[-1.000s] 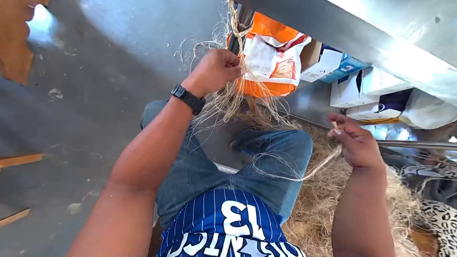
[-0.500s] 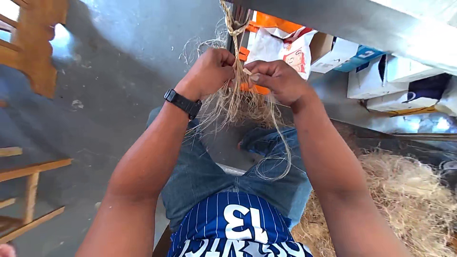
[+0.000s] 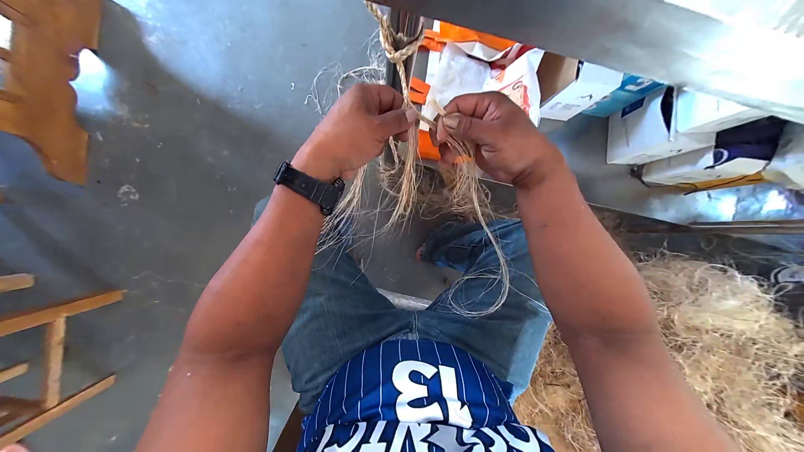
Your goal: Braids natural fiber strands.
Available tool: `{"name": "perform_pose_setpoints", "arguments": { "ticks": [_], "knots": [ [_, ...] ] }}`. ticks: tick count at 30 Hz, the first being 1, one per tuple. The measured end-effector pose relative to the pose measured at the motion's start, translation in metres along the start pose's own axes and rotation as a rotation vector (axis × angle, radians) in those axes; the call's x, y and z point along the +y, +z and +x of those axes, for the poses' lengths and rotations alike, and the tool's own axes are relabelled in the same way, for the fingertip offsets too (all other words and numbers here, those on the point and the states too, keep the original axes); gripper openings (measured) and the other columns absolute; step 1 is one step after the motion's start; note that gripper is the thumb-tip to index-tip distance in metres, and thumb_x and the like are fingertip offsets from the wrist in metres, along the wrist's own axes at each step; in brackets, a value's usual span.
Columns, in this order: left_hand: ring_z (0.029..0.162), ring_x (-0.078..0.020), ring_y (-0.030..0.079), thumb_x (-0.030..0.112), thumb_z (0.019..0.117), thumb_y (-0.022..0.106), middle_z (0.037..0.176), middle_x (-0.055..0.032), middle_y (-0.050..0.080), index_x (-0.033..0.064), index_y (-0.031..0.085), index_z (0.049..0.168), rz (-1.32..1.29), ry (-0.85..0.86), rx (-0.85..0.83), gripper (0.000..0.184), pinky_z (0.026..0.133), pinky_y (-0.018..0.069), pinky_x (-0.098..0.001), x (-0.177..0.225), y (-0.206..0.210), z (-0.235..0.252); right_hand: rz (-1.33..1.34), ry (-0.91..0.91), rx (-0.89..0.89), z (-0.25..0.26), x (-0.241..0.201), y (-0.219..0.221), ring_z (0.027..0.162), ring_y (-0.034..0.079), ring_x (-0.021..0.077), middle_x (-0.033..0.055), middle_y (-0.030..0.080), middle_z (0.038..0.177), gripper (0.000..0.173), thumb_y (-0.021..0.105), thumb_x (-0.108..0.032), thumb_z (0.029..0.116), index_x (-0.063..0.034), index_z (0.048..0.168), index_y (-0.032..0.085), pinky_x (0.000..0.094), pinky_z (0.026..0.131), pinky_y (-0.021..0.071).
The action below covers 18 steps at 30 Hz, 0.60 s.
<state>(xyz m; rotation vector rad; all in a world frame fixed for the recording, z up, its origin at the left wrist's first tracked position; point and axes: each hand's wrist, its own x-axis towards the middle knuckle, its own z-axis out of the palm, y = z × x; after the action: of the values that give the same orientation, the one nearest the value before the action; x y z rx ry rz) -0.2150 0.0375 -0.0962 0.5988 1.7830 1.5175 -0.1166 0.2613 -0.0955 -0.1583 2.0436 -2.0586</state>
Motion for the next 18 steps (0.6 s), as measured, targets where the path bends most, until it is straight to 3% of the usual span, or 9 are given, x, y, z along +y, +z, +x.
{"name": "perform_pose_setpoints", "arguments": {
  "ticks": [3, 5, 12, 18],
  "knots": [
    [0.055, -0.0013, 0.049, 0.019, 0.1025, 0.063, 0.079, 0.0049, 0.066, 0.0110, 0.063, 0.094, 0.007, 0.008, 0.003, 0.012, 0.049, 0.0378, -0.0172, 0.000, 0.000, 0.000, 0.033, 0.010, -0.022, 0.000, -0.004, 0.000, 0.076, 0.068, 0.0141, 0.0038, 0.070, 0.089, 0.023, 0.046, -0.013, 0.1068, -0.0046, 0.096, 0.064, 0.0343, 0.075, 0.0618],
    [0.057, -0.0017, 0.050, 0.018, 0.1032, 0.061, 0.080, 0.0042, 0.067, 0.0102, 0.064, 0.094, 0.016, 0.007, -0.001, 0.012, 0.049, 0.0375, -0.0176, 0.000, 0.000, 0.000, 0.053, 0.034, -0.056, 0.000, -0.007, 0.001, 0.075, 0.070, 0.0125, 0.0057, 0.073, 0.094, 0.023, 0.045, -0.012, 0.1072, -0.0039, 0.097, 0.064, 0.0308, 0.072, 0.0618],
    [0.060, -0.0024, 0.050, 0.017, 0.1018, 0.063, 0.081, 0.0050, 0.064, 0.0107, 0.065, 0.096, 0.073, 0.004, -0.034, 0.009, 0.053, 0.0398, -0.0184, -0.003, -0.008, -0.001, 0.042, 0.054, 0.003, 0.000, -0.013, 0.000, 0.057, 0.046, 0.0019, -0.0027, 0.064, 0.084, 0.023, 0.047, -0.016, 0.1068, -0.0103, 0.093, 0.064, 0.0190, 0.050, 0.0384],
    [0.057, -0.0027, 0.047, 0.015, 0.1006, 0.064, 0.082, 0.0031, 0.065, 0.0101, 0.064, 0.096, -0.017, 0.004, -0.064, 0.007, 0.048, 0.0354, -0.0180, -0.006, -0.006, 0.000, 0.105, 0.047, -0.015, -0.001, -0.015, -0.003, 0.053, 0.041, 0.0006, -0.0033, 0.061, 0.081, 0.024, 0.045, -0.016, 0.1070, -0.0111, 0.090, 0.061, 0.0173, 0.046, 0.0332]
  ]
}}
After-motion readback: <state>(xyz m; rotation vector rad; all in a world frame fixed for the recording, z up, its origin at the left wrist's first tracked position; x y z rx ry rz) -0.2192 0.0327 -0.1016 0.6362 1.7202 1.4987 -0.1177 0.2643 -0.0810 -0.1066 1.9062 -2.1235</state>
